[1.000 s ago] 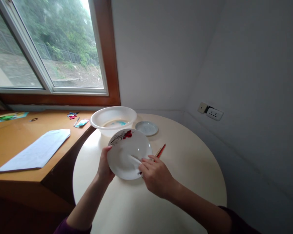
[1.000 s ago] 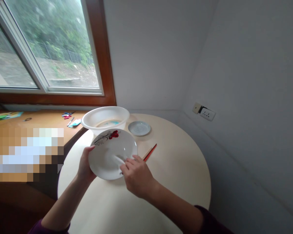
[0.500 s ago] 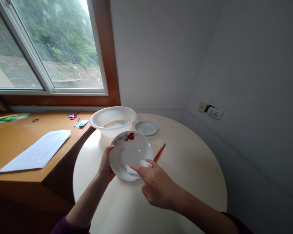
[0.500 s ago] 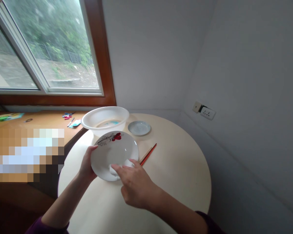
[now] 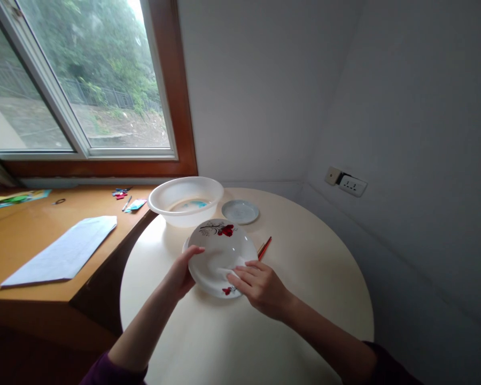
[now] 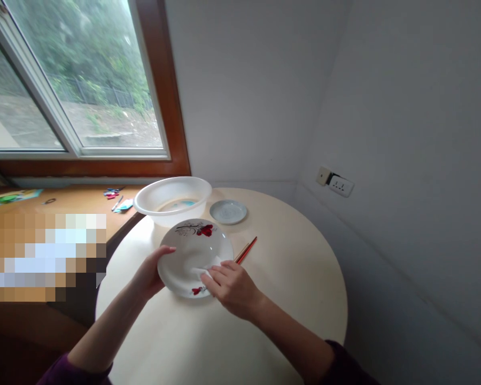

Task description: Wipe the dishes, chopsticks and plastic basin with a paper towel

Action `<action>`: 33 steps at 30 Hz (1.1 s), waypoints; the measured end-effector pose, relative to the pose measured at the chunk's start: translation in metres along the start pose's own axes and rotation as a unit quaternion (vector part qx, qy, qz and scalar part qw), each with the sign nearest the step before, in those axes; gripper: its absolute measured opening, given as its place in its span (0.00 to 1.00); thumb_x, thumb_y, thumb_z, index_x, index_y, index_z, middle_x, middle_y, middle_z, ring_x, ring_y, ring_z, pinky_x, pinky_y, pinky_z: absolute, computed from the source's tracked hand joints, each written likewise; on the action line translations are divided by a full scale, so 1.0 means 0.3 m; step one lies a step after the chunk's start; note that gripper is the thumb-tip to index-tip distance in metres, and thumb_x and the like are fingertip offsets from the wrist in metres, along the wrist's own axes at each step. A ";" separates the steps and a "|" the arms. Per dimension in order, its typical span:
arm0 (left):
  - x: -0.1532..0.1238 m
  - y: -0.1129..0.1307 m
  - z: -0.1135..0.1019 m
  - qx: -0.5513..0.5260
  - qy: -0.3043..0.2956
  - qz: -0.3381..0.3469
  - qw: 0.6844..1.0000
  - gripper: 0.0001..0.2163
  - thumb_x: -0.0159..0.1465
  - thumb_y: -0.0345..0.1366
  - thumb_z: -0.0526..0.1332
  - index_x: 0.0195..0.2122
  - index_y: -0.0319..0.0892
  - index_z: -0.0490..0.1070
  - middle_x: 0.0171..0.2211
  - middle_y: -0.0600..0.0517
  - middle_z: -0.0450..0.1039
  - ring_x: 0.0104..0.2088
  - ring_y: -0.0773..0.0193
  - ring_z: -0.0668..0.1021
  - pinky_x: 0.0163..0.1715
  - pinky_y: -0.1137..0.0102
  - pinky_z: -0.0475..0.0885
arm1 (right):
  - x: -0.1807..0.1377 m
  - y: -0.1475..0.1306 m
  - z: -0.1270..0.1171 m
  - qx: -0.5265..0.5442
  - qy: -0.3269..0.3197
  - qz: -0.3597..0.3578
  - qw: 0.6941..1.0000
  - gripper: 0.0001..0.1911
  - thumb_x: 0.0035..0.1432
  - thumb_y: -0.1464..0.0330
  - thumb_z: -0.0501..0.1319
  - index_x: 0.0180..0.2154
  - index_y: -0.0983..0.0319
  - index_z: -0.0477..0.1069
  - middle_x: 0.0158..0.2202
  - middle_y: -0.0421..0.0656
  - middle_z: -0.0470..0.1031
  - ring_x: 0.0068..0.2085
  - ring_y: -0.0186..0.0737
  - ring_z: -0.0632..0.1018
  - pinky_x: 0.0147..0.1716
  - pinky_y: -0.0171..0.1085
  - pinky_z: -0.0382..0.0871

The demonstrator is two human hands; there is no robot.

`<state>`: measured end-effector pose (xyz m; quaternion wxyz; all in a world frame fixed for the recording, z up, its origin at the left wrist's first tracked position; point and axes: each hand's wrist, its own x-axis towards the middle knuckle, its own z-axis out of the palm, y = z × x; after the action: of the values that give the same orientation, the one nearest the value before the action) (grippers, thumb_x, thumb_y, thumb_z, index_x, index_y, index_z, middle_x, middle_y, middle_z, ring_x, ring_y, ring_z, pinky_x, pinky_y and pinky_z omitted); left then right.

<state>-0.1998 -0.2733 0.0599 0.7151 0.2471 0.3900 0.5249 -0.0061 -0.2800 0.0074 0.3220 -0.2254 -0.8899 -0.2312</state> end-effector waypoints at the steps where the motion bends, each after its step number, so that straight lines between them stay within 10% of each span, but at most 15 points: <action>1: -0.005 -0.022 0.011 -0.002 0.012 0.022 1.000 0.11 0.46 0.29 0.63 0.33 0.35 0.73 0.27 0.44 0.77 0.34 0.52 0.78 0.32 0.67 0.73 | 0.011 -0.009 -0.001 -0.006 0.002 0.012 1.000 0.13 0.62 0.76 0.48 0.40 0.65 0.70 0.32 0.45 0.78 0.34 0.37 0.76 0.35 0.37 0.66; 6: 0.001 -0.067 0.039 -0.035 0.075 0.083 0.993 0.10 0.46 0.32 0.60 0.30 0.36 0.71 0.25 0.48 0.76 0.31 0.54 0.78 0.30 0.66 0.73 | 0.070 -0.070 0.013 -0.007 0.021 0.080 0.997 0.15 0.60 0.77 0.47 0.39 0.66 0.71 0.31 0.46 0.77 0.31 0.38 0.76 0.30 0.38 0.65; 15: 0.035 0.117 -0.052 0.097 0.027 0.008 0.995 0.15 0.48 0.33 0.63 0.38 0.32 0.72 0.26 0.44 0.76 0.26 0.56 0.78 0.24 0.68 0.73 | 0.040 -0.003 0.004 0.072 0.033 0.005 0.997 0.11 0.61 0.77 0.49 0.37 0.63 0.69 0.33 0.44 0.78 0.37 0.36 0.76 0.42 0.40 0.65; 25: 0.020 -0.075 0.052 -0.083 0.065 0.110 0.988 0.11 0.44 0.26 0.61 0.30 0.39 0.69 0.25 0.52 0.75 0.28 0.61 0.77 0.28 0.72 0.73 | 0.061 -0.006 -0.018 0.038 0.051 0.062 0.996 0.10 0.60 0.77 0.50 0.36 0.64 0.70 0.30 0.44 0.77 0.32 0.36 0.75 0.34 0.38 0.65; 33: 0.018 0.012 0.003 -0.050 0.095 0.076 0.991 0.06 0.51 0.26 0.59 0.31 0.36 0.72 0.23 0.49 0.75 0.23 0.61 0.77 0.24 0.71 0.74 | 0.024 0.054 -0.043 0.062 0.024 0.018 0.998 0.11 0.61 0.78 0.49 0.37 0.64 0.69 0.34 0.43 0.78 0.39 0.36 0.76 0.45 0.41 0.63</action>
<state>-0.2001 -0.2671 0.0615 0.6439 0.1892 0.4099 0.6177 0.0039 -0.2726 0.0254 0.3610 -0.2153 -0.8904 -0.1749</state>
